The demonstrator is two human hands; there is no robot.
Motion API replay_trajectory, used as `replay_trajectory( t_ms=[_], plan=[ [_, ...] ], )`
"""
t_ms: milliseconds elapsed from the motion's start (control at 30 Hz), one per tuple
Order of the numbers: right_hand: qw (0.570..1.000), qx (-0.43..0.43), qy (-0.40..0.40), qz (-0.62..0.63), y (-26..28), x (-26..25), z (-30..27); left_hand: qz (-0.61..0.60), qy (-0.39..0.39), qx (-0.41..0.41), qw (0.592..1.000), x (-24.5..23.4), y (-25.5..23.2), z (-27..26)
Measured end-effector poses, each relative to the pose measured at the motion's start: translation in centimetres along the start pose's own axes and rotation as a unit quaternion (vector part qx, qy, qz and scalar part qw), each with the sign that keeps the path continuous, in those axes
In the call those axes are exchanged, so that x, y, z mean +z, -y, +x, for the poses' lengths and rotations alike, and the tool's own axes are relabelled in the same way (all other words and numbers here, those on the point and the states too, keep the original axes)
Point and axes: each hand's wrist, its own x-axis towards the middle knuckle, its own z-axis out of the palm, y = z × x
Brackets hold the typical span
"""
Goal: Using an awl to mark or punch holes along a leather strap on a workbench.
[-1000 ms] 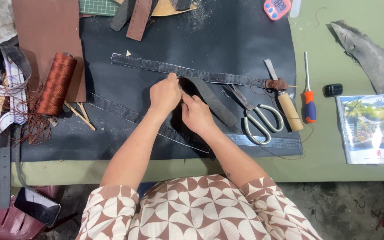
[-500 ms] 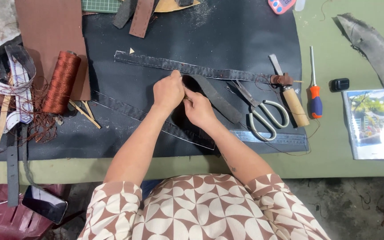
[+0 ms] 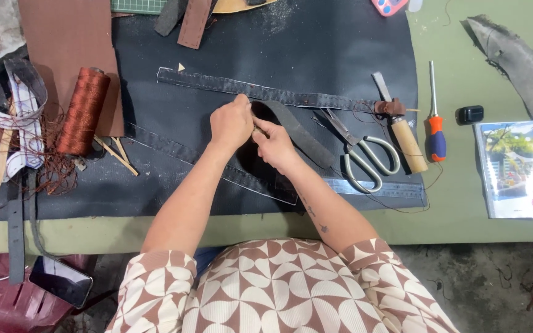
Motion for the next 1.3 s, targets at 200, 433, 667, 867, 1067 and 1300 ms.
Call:
replay_trajectory(
  t_ms=[200,433,667,867,1067,1300],
  plan=[
    [0.992,0.056,0.023,0.106,1.0,-0.1,-0.4,-0.030,0.015,0.000,0.999,-0.2,0.4,0.0],
    [0.989,-0.125,-0.038,-0.061,-0.3,1.5,0.2,-0.072,0.021,-0.035,0.997,-1.0,0.2,-0.1],
    [0.992,-0.012,0.019,0.127,-0.3,0.2,0.1,-0.250,-0.020,-0.090,0.964,-3.4,-0.7,-1.1],
    [0.980,-0.034,0.064,0.184,-1.7,-0.8,0.9,-0.310,-0.058,-0.096,0.944,-2.5,0.6,-0.9],
    [0.972,-0.063,0.091,0.206,-2.9,-1.3,0.9,-0.360,-0.066,-0.097,0.926,-3.0,0.8,-0.7],
    [0.977,-0.107,0.085,0.164,-3.5,-1.3,1.0,-0.359,-0.087,-0.073,0.927,-2.4,0.9,-0.5]
  ],
)
